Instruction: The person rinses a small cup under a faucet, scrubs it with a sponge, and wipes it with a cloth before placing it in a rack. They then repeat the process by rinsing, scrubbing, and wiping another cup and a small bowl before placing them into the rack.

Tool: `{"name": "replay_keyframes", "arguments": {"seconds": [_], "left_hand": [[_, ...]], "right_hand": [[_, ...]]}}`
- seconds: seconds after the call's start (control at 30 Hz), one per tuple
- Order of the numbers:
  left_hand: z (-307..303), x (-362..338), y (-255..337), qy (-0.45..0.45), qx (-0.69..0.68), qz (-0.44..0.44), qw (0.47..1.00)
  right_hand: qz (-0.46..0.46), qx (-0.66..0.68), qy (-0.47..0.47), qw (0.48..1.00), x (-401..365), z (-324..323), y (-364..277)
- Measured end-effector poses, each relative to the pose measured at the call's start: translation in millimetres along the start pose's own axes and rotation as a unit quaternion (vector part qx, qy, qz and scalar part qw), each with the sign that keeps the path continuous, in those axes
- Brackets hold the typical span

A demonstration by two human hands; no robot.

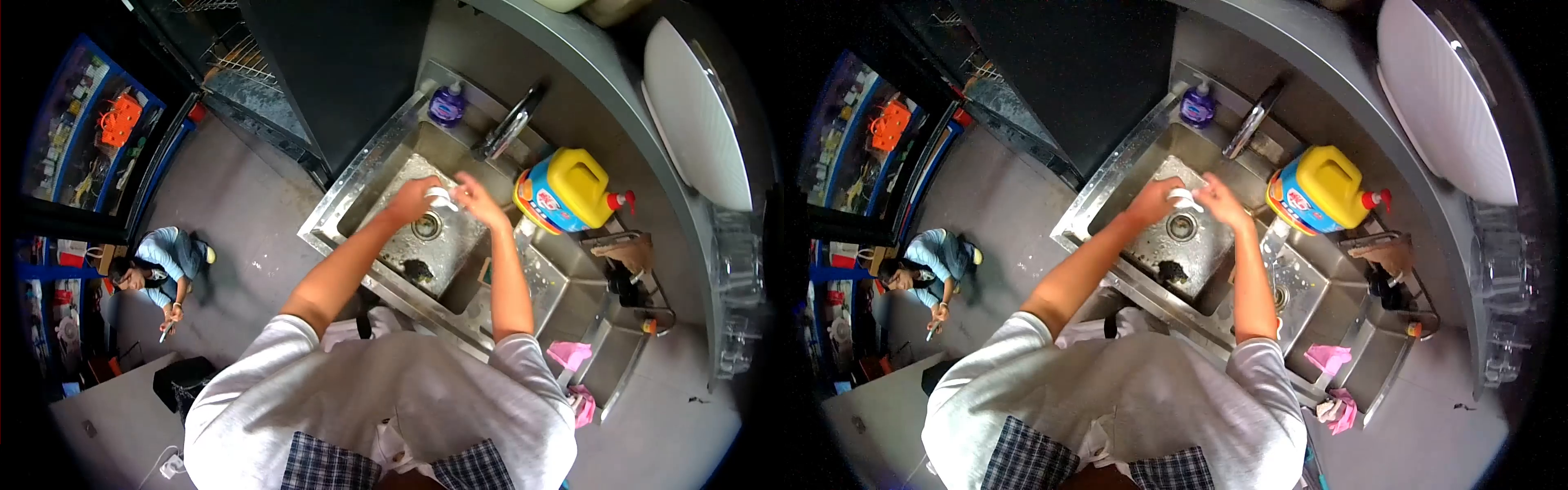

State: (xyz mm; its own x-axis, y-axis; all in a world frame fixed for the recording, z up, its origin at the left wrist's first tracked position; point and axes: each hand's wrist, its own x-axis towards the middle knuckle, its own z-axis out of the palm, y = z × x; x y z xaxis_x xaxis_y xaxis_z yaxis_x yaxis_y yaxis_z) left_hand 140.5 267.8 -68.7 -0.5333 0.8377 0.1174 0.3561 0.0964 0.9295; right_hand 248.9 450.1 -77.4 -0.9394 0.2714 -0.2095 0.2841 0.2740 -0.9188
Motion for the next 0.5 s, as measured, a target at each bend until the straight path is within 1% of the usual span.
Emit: {"name": "replay_keyframes", "arguments": {"seconds": [0.03,0.07,0.13,0.2,0.23,0.27,0.33,0.43,0.5], "left_hand": [[-10.4,-1.9,3.0,-0.004,0.028,0.045,0.999],[-19.5,-2.6,7.2,-0.006,0.057,0.091,0.994],[-29.8,-8.8,19.3,-0.037,0.015,0.086,0.996],[-38.9,-13.4,24.7,-0.07,-0.022,0.084,0.994],[-40.4,-13.5,23.9,-0.08,-0.035,0.12,0.989],[-42.6,-11.7,22.1,-0.086,0.007,0.196,0.977],[-44.5,-12.0,23.4,-0.116,-0.024,0.109,0.987],[-53.0,-14.1,13.0,-0.149,-0.108,0.043,0.982],[-56.7,-23.8,5.0,-0.162,-0.149,0.036,0.975]], "right_hand": [[0.065,0.066,-0.124,0.988,-9.2,2.8,-5.0],[0.095,0.12,-0.148,0.977,-20.7,9.4,-6.8],[0.048,0.098,-0.191,0.975,-38.8,19.3,-16.5],[0.091,0.095,-0.176,0.976,-55.6,25.7,-41.3],[0.041,0.019,-0.111,0.993,-58.9,37.7,-41.6],[-0.021,-0.17,-0.062,0.983,-62.5,41.0,-42.0],[-0.098,-0.268,0.032,0.958,-72.6,57.0,-55.0],[-0.091,-0.279,0.139,0.946,-76.6,86.7,-64.9],[-0.059,-0.256,0.168,0.95,-74.7,109.7,-71.2]]}}
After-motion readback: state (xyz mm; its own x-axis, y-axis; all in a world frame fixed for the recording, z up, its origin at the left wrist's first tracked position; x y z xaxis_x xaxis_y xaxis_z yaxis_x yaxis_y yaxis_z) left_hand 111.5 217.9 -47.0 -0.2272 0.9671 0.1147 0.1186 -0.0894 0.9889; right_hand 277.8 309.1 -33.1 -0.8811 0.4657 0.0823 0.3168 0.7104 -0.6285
